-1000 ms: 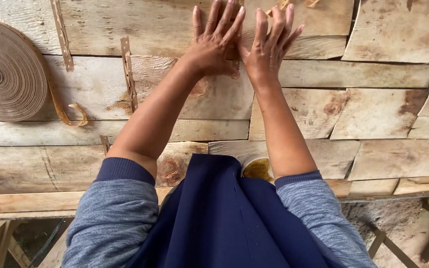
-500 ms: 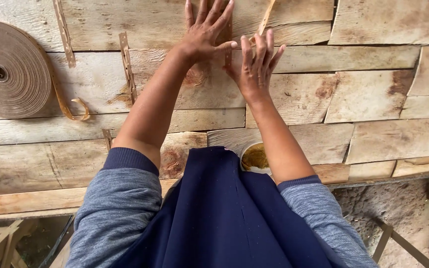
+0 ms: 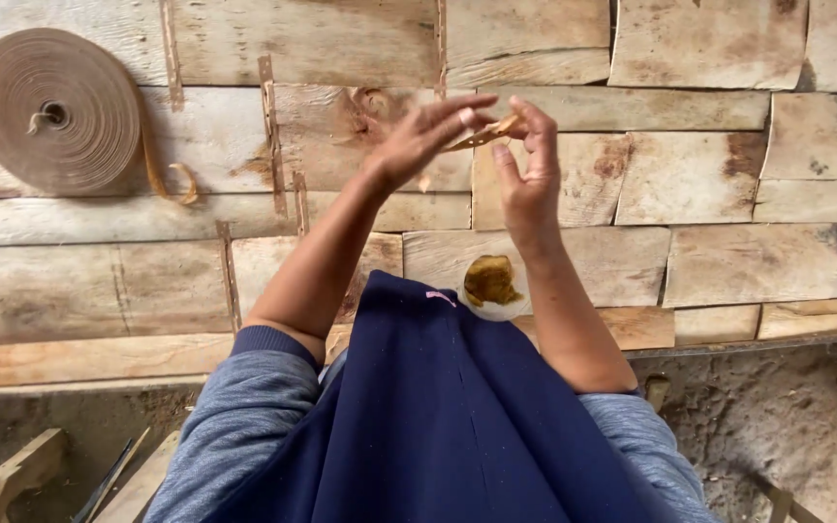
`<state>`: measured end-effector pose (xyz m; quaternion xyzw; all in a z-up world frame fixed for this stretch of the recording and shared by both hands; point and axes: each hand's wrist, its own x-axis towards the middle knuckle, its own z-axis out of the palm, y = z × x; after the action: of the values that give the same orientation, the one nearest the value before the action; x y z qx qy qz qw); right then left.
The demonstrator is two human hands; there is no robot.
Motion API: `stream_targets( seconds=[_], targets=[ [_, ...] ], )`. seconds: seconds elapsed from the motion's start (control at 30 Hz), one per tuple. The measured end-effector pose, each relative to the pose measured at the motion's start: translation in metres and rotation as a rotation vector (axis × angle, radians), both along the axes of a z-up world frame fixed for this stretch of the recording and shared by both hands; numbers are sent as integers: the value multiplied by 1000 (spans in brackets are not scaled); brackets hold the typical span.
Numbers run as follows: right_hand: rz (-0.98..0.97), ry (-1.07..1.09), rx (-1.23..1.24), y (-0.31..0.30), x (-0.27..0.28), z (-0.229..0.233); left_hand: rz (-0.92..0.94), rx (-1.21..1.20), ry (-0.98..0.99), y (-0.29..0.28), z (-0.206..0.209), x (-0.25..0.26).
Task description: The person repeatedly applies a brown paste from a small bowl onto a perforated wooden strip using their fingers, then presses the strip onto a wooden surface. The person repeats this process multiple times across the surface.
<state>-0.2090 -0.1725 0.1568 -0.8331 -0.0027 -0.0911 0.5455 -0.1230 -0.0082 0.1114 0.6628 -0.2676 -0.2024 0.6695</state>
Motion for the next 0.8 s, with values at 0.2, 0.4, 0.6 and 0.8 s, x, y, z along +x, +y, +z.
stream_targets(
  seconds=[0.2, 0.4, 0.6, 0.8],
  targets=[
    [-53, -27, 173, -30, -48, -11, -95, -132, 527, -11, -16, -91],
    [-170, 76, 102, -49, -93, -39, -26, 224, 827, -3, -17, -172],
    [-228, 62, 49, -70, -126, -73, 55, 282, 1018, 3, -40, -229],
    [-257, -17, -180, -91, -148, -88, 43, 303, 1036, -2, -44, -249]
  ],
)
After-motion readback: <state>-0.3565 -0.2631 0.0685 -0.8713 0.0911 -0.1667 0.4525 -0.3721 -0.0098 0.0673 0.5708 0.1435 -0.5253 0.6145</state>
